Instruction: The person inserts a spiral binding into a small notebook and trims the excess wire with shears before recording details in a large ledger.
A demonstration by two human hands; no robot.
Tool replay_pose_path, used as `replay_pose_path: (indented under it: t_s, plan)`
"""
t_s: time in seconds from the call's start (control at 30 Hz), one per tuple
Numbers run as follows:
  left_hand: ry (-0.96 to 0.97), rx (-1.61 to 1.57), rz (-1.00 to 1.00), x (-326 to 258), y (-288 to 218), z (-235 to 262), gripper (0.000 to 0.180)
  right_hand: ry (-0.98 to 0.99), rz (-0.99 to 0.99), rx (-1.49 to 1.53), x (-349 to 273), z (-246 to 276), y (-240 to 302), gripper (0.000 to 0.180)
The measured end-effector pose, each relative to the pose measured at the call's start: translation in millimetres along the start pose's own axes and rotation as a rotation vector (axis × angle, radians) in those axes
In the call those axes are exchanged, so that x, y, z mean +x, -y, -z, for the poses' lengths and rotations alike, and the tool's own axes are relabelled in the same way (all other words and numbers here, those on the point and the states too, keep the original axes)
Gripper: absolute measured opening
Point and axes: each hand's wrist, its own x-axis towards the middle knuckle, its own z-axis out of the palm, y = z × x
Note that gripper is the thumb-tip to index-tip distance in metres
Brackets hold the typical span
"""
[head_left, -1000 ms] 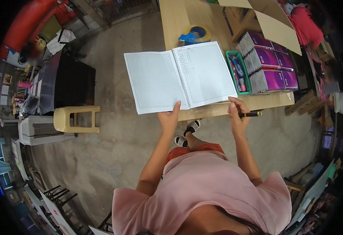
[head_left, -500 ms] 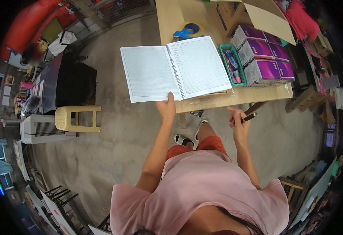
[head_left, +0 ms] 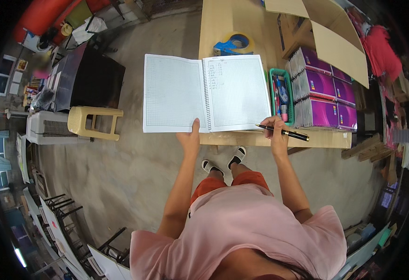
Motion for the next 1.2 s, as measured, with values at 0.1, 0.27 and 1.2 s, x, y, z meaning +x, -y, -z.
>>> replay_pose_path:
  t_s: [0.1, 0.27, 1.2]
  plan:
    - [0.018, 0.090, 0.108, 0.4, -5.7, -6.9, 0.029, 0.056, -0.055, 0.064, 17.7, 3.9, -8.7, 0.061]
    - [0.051, 0.274, 0.011, 7.0, 5.3, -1.4, 0.039, 0.083, -0.065, 0.102, 40.9, -12.2, -11.7, 0.056]
    - [0.359, 0.222, 0.051, 33.2, -24.1, 37.6, 0.031, -0.330, -0.181, 0.834, 174.4, -92.5, -65.7, 0.020]
